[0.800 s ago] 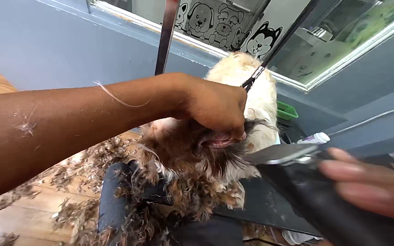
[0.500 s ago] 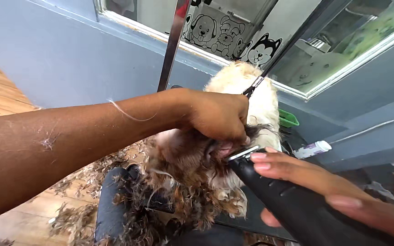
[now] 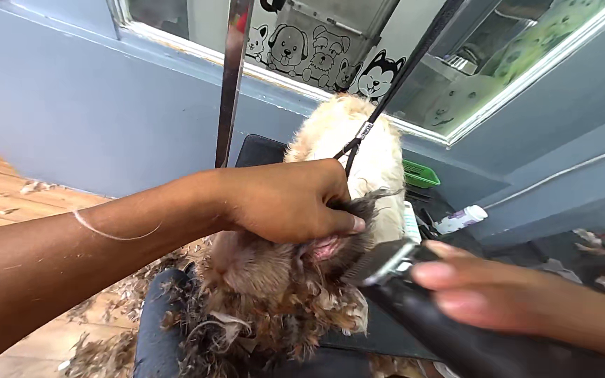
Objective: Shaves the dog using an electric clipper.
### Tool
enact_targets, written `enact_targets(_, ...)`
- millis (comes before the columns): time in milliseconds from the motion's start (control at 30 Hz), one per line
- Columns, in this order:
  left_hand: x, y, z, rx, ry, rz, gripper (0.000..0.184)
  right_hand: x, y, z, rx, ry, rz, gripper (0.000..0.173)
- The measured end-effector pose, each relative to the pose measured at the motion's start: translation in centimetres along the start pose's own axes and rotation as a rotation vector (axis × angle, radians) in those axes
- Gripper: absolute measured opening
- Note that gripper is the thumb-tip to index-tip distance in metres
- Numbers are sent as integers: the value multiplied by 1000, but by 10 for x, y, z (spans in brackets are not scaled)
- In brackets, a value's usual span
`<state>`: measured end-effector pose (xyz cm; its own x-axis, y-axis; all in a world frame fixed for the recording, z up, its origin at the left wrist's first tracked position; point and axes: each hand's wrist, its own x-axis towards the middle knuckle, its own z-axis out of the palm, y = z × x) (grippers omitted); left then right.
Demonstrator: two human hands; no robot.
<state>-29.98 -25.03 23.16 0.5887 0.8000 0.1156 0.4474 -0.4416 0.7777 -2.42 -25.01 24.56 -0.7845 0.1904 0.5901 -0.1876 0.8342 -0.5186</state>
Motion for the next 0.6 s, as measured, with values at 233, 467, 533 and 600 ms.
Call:
enact_targets(233,-4,-3,4,-43,117,2,39,-36,50,-20,57,-27,-33,55)
enact_targets(467,-5,-3,10,-49,217,-22,39,1,-11,2,-82,125,97,34)
enact_targets(533,-5,-4,10,-42,227,-15,38,-3,-3,5,-143,59,27,37)
enact_targets(600,-5,-2,9,-29,231,-18,38,-7,3,7,-113,-2,-43,21)
